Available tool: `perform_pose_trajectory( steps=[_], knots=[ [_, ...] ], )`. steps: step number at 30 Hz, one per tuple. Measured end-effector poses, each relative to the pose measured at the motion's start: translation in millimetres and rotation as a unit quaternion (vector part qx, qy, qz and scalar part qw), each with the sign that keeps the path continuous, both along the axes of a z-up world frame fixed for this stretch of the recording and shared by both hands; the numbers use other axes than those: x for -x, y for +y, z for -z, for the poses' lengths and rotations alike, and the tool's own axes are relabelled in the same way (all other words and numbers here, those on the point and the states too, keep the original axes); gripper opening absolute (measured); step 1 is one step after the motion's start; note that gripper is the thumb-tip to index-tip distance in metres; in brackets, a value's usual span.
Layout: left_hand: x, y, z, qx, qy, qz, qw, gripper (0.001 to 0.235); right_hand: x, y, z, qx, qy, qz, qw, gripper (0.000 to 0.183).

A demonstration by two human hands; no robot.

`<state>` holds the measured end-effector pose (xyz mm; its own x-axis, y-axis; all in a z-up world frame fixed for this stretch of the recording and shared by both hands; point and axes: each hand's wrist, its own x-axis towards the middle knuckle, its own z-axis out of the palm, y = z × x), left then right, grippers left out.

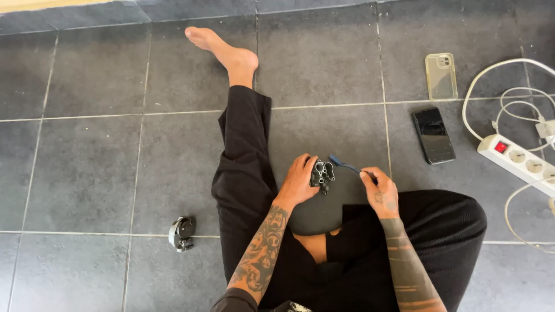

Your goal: The person sits on a tiled floor and uses a toothbrush to scrub the exterior and interior surfaces of a small metal mechanical part. The person rotates the part to access different areas while continuing to brush.

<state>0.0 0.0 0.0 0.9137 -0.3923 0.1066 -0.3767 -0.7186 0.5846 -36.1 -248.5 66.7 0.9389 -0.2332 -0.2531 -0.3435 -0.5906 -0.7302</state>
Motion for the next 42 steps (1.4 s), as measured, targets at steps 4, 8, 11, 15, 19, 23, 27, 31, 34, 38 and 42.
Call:
perform_pose_trajectory(
  steps=[4,8,11,15,19,23,27,31,34,38,42],
  knots=[
    [-1.1,-0.9,-1.5,-0.006,0.005,-0.002,1.000,0.094,-0.1,-1.4,16.3,-0.029,0.005,-0.021,0.999,0.019],
    [1.3,-2.1,-3.1,0.010,-0.008,-0.023,1.000,0.094,3.5,1.6,-0.1,0.001,-0.010,-0.023,1.000,0.016],
    [1.3,-1.9,-4.8,-0.005,0.019,-0.008,1.000,0.095,5.0,-2.4,6.3,0.019,-0.029,-0.024,0.999,0.015],
    [0.6,-2.1,2.2,-0.013,0.018,-0.011,1.000,0.097,6.0,0.7,-1.4,0.025,-0.048,-0.024,0.998,0.015],
    [1.7,-1.6,-1.2,-0.021,0.020,-0.007,1.000,0.097,9.2,2.9,-2.7,0.038,-0.028,-0.024,0.999,0.016],
    [1.7,-3.3,-9.7,-0.014,0.037,-0.016,0.999,0.092,6.3,0.7,5.4,0.024,-0.034,-0.033,0.999,0.016],
    [6.0,-6.8,-19.3,0.014,0.073,-0.038,0.996,0.091,-2.4,-11.8,29.7,0.033,-0.061,-0.010,0.998,0.016],
    [20.9,-3.1,-55.5,0.069,0.059,-0.028,0.995,0.086,5.7,-7.5,-3.9,-0.302,-0.074,0.022,0.950,0.020],
    [44.0,6.0,-90.6,0.164,0.115,-0.051,0.978,0.085,35.2,-15.2,-24.8,-0.432,-0.082,-0.011,0.898,0.026],
    [87.8,23.2,-158.4,0.377,0.093,0.035,0.921,0.072,84.8,-14.9,-62.4,-0.495,-0.127,-0.155,0.845,0.039],
    [126.5,33.9,-218.1,0.400,0.096,0.088,0.907,0.068,131.6,6.1,-105.0,-0.567,-0.053,-0.167,0.804,0.023]
  ],
)
